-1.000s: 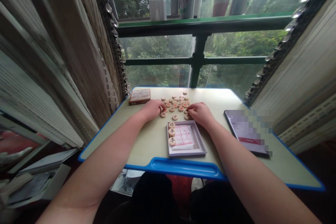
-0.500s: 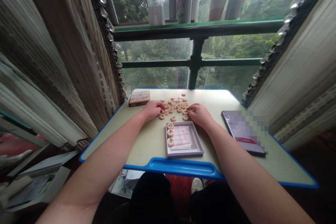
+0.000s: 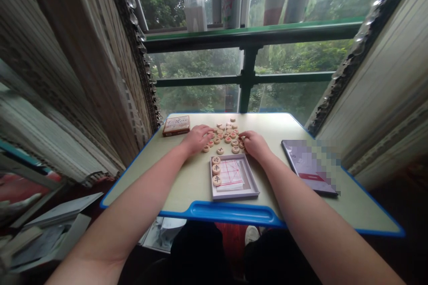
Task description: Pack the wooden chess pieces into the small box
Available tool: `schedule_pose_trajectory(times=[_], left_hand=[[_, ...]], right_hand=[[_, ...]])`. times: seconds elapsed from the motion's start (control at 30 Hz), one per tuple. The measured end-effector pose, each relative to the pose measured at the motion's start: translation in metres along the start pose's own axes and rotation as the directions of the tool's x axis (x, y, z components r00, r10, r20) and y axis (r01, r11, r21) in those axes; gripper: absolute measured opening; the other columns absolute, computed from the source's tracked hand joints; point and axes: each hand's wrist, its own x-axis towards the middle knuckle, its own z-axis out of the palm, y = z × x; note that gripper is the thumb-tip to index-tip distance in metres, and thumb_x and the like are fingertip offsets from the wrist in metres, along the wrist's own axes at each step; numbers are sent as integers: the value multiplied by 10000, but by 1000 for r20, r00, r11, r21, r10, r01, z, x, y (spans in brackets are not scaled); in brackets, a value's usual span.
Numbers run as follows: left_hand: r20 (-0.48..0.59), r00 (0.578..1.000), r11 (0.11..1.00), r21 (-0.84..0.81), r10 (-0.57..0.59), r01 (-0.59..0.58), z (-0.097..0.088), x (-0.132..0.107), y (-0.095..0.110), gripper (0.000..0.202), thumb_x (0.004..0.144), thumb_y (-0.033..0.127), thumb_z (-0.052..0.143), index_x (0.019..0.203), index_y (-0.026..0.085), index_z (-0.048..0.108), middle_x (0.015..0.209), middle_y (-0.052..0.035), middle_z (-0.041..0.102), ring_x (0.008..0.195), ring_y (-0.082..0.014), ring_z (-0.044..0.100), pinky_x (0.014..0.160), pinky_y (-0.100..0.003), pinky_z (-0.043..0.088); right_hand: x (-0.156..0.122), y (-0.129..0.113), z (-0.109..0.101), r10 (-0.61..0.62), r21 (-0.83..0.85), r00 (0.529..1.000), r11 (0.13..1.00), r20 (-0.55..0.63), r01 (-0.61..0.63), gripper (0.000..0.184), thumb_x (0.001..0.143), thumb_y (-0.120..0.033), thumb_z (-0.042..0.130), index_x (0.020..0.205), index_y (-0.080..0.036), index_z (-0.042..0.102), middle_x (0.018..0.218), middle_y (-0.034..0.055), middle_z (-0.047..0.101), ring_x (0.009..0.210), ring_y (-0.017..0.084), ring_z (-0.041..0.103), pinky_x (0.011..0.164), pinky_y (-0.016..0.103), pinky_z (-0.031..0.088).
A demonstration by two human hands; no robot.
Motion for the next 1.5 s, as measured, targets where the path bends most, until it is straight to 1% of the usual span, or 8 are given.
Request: schedule_pose_trajectory(times=[0.13, 0.27, 0.57, 0.73, 0.93, 1.1, 1.3, 1.5], left_hand=[[168, 986, 1000, -17, 13, -10, 13, 6, 0, 562, 925, 453, 231, 1352, 157, 445, 1445, -68, 393, 1361, -223, 274, 1128, -378, 199], [278, 959, 999, -22, 54, -49, 15, 5, 2, 603, 926, 490, 167, 1342, 170, 465, 1441, -52, 400, 1368, -218, 270, 1141, -372, 158], [176, 975, 990, -57, 134, -126, 9, 3, -3, 564, 921, 499, 232, 1205, 171, 591, 1244, -88, 597, 1174, -216, 503, 1044, -350, 345], [153, 981, 993, -52, 116, -109, 10, 3, -1, 609, 922, 507, 187, 1243, 150, 561, 1336, -97, 521, 1271, -222, 413, 1107, -362, 250], [199, 980, 1000, -13, 1, 1, 16, 8, 4, 611, 881, 592, 241, 1407, 299, 347, 1461, -7, 371, 1384, -306, 201, 1102, -474, 196], [134, 991, 999, 31, 5, -10, 15, 10, -3, 635, 879, 575, 266, 1412, 242, 350, 1289, -65, 554, 1235, -294, 407, 1040, -456, 300], [25, 1000, 1000, 20, 11, -11, 16, 10, -10, 468, 909, 397, 304, 1096, 189, 679, 1163, -83, 629, 1135, -259, 505, 1014, -413, 361], [13, 999, 996, -72, 47, -46, 15, 9, -5, 293, 800, 352, 533, 941, 178, 721, 1039, -70, 689, 1028, -218, 589, 952, -348, 438]], right_hand=[[0, -1, 3, -36, 22, 999, 999, 27, 36, 389, 786, -107, 414, 1052, -185, 688, 1165, 53, 648, 1103, 187, 555, 969, 264, 386], [-3, -4, -2, -6, 50, 999, 999, 32, 5, 366, 779, -119, 418, 1015, -187, 689, 1151, 53, 645, 1060, 173, 578, 933, 250, 414], [-8, -11, -11, -100, 0, 985, 995, 143, 101, 147, 691, -169, 584, 777, -201, 698, 1178, 70, 589, 1095, 217, 541, 985, 298, 373], [-6, -9, -8, -118, -11, 988, 993, 95, 120, 144, 745, -227, 576, 798, -195, 705, 1125, 76, 613, 1034, 202, 569, 953, 278, 389], [-3, -10, -9, -59, -61, 993, 996, 99, 66, 175, 730, -190, 559, 792, -180, 723, 991, 69, 675, 948, 197, 598, 872, 257, 419], [-3, -9, -8, -70, -80, 994, 994, 79, 77, 200, 747, -196, 544, 808, -166, 733, 976, 76, 687, 937, 201, 598, 857, 256, 413], [-4, -7, -9, -55, -66, 992, 996, 112, 63, 195, 733, -332, 605, 773, -194, 737, 1036, 57, 686, 1001, 219, 581, 905, 280, 394], [-4, -6, -10, -17, -29, 991, 999, 134, 22, 219, 697, -398, 650, 785, -218, 738, 1159, 45, 643, 1139, 252, 504, 986, 329, 335]])
